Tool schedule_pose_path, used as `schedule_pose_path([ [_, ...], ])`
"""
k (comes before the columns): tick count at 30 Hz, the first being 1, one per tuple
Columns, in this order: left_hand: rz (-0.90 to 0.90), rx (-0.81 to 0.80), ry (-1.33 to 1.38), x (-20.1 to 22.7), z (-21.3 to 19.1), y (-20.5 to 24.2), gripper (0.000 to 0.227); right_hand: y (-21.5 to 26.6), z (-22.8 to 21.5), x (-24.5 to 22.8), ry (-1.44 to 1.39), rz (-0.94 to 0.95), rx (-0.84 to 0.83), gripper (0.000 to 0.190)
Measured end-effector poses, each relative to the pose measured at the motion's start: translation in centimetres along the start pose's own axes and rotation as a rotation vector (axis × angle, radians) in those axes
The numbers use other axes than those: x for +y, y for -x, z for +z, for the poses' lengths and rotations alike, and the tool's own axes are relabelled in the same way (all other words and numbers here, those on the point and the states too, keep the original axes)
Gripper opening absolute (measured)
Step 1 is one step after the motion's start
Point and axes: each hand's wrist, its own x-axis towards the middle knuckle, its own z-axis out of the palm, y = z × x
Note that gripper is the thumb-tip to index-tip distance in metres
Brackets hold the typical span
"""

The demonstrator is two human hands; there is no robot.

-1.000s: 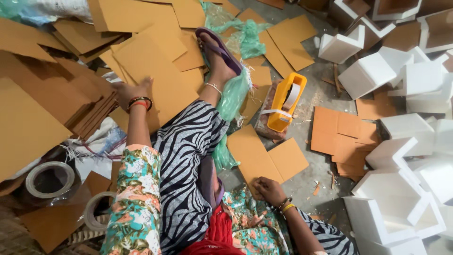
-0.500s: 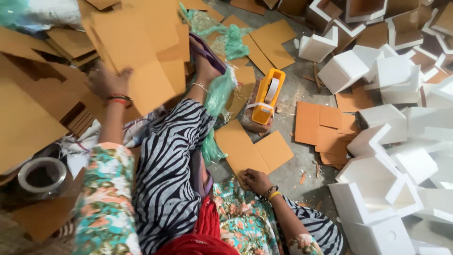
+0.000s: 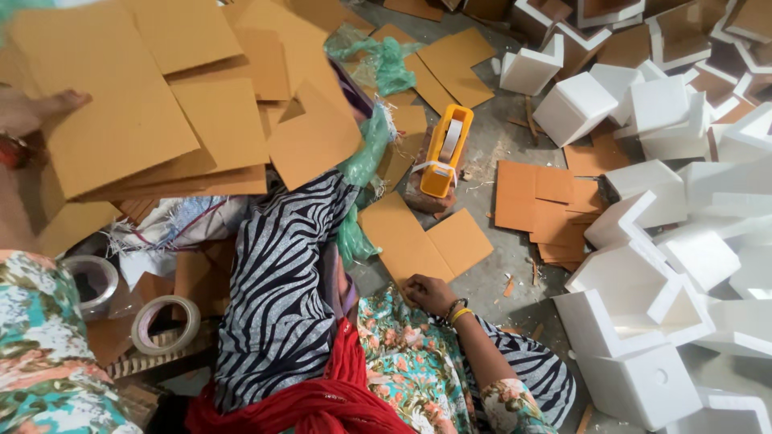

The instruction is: The person sits on the floor and assembles small cardboard boxes by folding flaps and inserting white foam inserts. They use a tape dispenser to seal the boxes and place the finished units aside.

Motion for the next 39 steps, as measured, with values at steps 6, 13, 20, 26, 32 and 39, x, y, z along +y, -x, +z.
schedule_pose_path([
  [6, -0.342, -0.466, 0.081, -3.6, 5.5, 3.0, 0.067, 0.6, -0.4, -0.7, 0.012, 0.026, 0.011, 0.022],
  [13, -0.006, -0.859, -0.419, -7.6, 19.2, 8.1, 0.070, 0.8, -0.8, -1.7, -0.028, 0.053, -0.017, 0.021],
  [20, 0.197, -0.348, -0.712, 3.3, 17.6, 16.3, 0.070, 1.5, -0.9, -2.1, -0.067, 0.082, -0.030, 0.018],
  [26, 0.145, -0.294, -0.749, 6.1, 13.6, 17.6, 0.055, 2.2, -1.7, -2.6, -0.055, 0.082, 0.025, 0.021],
  [32, -0.035, -0.332, -0.248, 8.8, 9.5, 18.9, 0.040, 2.6, -3.8, -6.4, -0.695, 0.064, 0.057, 0.035],
  [39, 0.405, -0.362, -0.006, 16.9, 19.2, 26.9, 0.024, 6.9, -2.8, -14.3, -0.691, -0.113, 0.198, 0.067],
])
